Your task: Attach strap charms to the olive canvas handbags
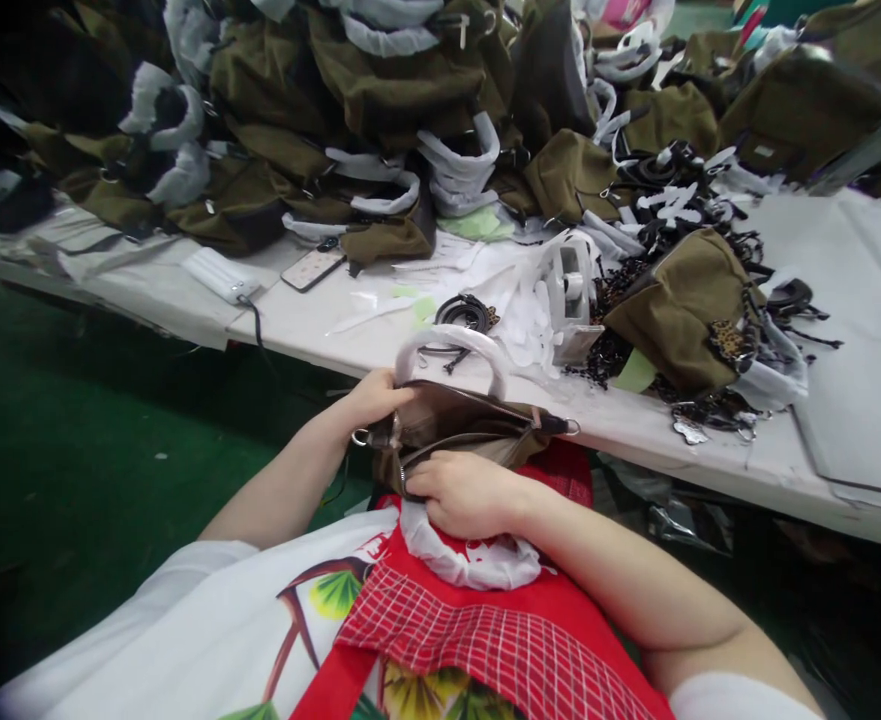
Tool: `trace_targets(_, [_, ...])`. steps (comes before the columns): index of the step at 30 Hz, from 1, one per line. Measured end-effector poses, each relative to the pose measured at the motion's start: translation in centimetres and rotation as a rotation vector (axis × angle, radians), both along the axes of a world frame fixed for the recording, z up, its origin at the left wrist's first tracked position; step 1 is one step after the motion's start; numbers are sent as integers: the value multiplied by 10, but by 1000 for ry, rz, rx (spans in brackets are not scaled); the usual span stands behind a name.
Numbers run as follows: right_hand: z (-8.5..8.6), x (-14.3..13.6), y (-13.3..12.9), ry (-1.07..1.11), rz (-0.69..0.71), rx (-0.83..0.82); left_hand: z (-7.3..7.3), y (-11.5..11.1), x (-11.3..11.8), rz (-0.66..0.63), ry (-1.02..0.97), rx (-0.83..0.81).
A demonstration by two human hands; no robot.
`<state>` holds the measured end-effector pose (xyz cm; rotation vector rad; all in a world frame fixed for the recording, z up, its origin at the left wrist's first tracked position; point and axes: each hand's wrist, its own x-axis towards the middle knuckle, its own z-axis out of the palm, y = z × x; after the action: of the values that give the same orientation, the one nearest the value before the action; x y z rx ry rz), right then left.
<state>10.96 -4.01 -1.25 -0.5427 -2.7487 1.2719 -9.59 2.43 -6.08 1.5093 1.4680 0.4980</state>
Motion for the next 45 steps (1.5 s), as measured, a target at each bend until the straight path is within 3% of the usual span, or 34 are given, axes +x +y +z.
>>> trace_targets(2, [-8, -5, 3, -7, -112, -198, -8, -1, -1, 77, -108, -41])
trace_targets(5, [-25, -12, 12, -99, -551, -560, -13, -8, 6, 151, -306, -70])
trace_targets(7, [-35, -18, 16, -161, -763, -720, -13, -16, 15, 206, -377, -59])
trace_targets(11, [-44, -30, 13, -122, -781, -1005, -7, -30, 33, 320, -424, 2])
trace_targets(15, [-49, -36, 7, -37, -851, -1070, -1, -33, 37, 323, -451, 13])
trace_targets(17, [-50, -35, 6, -54, -855, -1028, 1, -31, 35, 288, -441, 11])
trace_targets(19, [-49, -34, 6, -110, -831, -884, 2, -28, 32, 227, -418, 23])
trace_targets(25, [-34, -29, 7, -280, -659, 34, 5, -24, 30, 101, -277, 103])
trace_targets(28, [-28, -21, 10, -466, -589, 269, 10, -22, 24, 45, -217, 116])
trace_targets(35, [-28, 10, 23, -648, -766, 412, 8, -17, 4, 37, -245, 61])
trace_targets(40, [-27, -1, 16, -451, -578, 443, 6, -17, 9, 60, -255, 63])
trace_targets(45, [-31, -8, 15, -459, -465, 385, 10, -18, 9, 24, -245, 90])
